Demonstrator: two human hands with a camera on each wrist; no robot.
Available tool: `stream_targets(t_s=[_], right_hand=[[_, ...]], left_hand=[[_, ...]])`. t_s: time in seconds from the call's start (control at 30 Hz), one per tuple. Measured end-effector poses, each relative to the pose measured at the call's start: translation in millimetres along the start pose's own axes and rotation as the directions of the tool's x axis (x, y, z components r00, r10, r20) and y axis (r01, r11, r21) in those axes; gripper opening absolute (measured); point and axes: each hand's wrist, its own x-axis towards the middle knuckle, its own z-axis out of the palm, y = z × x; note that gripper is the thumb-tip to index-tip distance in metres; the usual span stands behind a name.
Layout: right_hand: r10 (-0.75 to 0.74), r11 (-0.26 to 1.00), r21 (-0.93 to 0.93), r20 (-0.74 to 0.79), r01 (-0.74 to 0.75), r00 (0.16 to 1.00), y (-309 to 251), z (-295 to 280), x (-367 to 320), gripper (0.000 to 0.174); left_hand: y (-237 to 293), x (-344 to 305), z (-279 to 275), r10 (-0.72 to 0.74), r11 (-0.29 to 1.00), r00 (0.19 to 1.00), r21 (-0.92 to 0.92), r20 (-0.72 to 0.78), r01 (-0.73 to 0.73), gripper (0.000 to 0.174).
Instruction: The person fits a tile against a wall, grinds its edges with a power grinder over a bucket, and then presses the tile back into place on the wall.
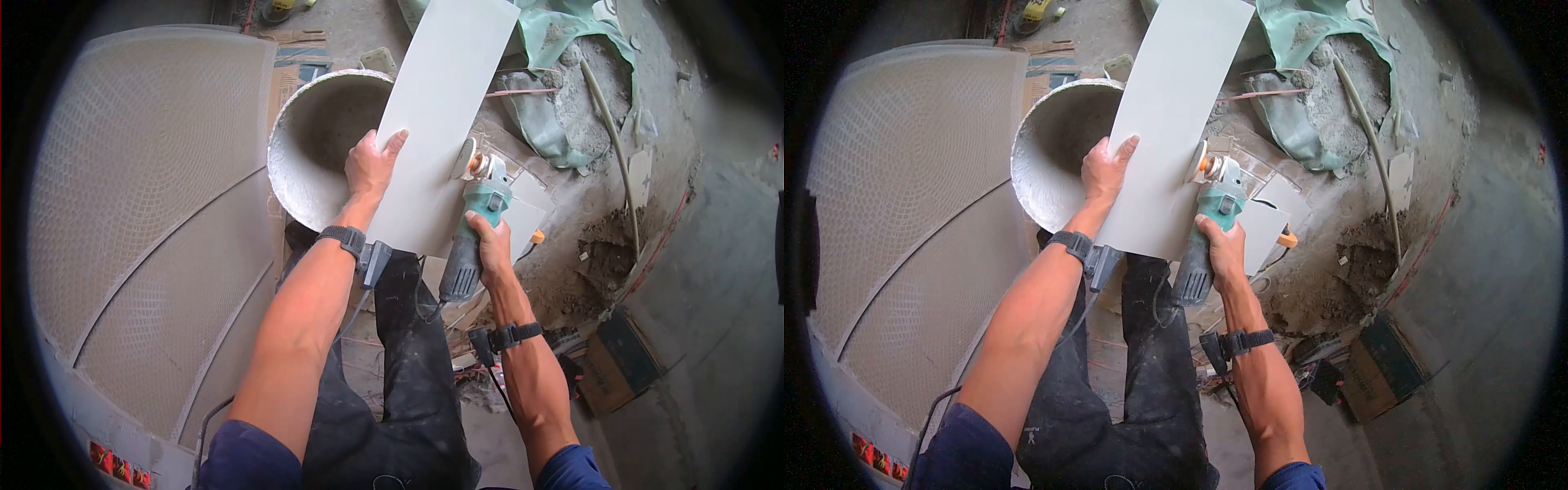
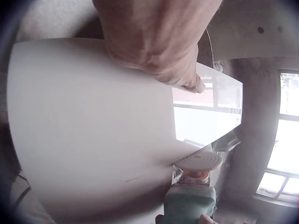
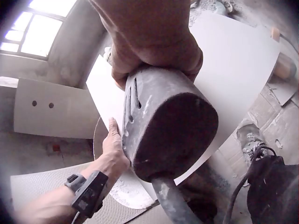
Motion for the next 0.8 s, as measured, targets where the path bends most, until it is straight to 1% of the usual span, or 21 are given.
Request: stream_targets(t_s=[0.2, 0.27, 0.3, 0.37, 0.47, 0.8], right_hand=[[0.004, 1.000, 0.008, -0.005, -0.004, 1.000, 1, -1, 4, 0.043], [-0.063, 0.997, -0.035, -0.025, 0.063, 0.998, 3, 0, 5, 0.033], [-0.064, 0.997, -0.036, -0.026, 0.063, 0.998, 2, 0, 5, 0.033], [-0.006, 1.000, -0.020, -0.016, 0.005, 1.000, -1, -1, 2, 0.041], [-0.034, 0.999, -0.016, -0.023, 0.033, 0.999, -4, 3, -3, 0.040], [-0.015, 1.000, -0.027, -0.011, 0.015, 1.000, -6, 0, 6, 0.042]], left_hand=[[-1, 0, 1, 0.000, 1.000, 1.000, 0.023, 0.006, 0.000, 0.079], [0, -1, 0, -0.004, 1.000, 1.000, 0.009, -0.005, 0.004, 0.079], [0, -1, 0, -0.004, 1.000, 1.000, 0.008, -0.005, 0.004, 0.079], [-1, 0, 1, -0.004, 1.000, 1.000, 0.008, -0.006, 0.004, 0.078], [-2, 0, 3, 0.005, 1.000, 1.000, 0.011, -0.016, -0.005, 0.077], [-1, -3, -1, 0.002, 0.999, 1.000, 0.038, 0.006, -0.002, 0.077]])
